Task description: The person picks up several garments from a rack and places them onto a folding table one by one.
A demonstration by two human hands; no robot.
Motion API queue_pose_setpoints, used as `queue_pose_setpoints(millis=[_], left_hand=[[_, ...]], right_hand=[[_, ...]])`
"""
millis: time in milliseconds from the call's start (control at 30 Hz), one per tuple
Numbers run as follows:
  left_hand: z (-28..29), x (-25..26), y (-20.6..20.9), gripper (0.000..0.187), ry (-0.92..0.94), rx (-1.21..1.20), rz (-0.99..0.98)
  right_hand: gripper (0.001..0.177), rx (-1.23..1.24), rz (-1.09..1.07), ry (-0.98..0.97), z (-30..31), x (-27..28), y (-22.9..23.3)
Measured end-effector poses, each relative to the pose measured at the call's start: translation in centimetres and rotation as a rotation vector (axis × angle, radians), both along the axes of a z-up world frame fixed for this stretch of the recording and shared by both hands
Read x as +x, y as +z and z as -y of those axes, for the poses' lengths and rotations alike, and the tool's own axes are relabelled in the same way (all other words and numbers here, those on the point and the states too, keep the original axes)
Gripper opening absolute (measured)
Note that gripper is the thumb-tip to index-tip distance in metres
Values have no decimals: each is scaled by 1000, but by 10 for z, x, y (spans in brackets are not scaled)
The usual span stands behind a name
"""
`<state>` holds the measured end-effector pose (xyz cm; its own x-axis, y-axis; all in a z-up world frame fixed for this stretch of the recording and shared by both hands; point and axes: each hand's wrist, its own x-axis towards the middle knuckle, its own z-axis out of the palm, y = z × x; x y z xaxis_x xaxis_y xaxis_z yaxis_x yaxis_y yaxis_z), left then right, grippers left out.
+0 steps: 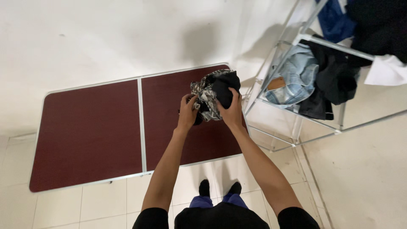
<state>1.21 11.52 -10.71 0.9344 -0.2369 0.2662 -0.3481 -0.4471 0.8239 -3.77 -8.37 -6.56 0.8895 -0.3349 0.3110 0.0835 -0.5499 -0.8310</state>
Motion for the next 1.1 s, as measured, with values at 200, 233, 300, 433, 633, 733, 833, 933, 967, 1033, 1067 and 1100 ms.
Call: queue_pose_setpoints(millis=[200,233,300,433,633,733,833,933,967,1033,1067,1100], left_hand=[[-43,1,-50,59,208,267,119],[-48,2,-60,55,237,308,117],[-55,0,-69,48,292,388,117],[-68,-4,-85,42,319,449,34],[-70,7,-100,38,431,506,71],[-69,23,-112,38,442,473,87],[-69,30,-120,37,422,457,73],[-71,27,-127,33,391,468,18],[-70,26,-130,31,384,489,-23],[-72,28,-130,36,368,487,-76],[-71,29,-131,45,362,462,-91],[-71,30,-132,55,355,437,-107]], right_hand=[[73,23,-238,152,-34,29,-50],[73,13,-251,167,-39,33,-59],[73,-8,-271,193,-49,38,-75],[71,-6,-425,222,-66,50,-91],[68,-84,-445,248,-79,68,-117],[71,-128,-512,256,-81,81,-125],[76,-152,-624,286,-79,87,-128],[82,-123,-628,354,-75,86,-133],[86,-125,-655,369,-74,84,-135],[93,-123,-646,395,-75,82,-137],[95,-121,-613,407,-74,82,-139],[98,-119,-580,419,-73,83,-140]])
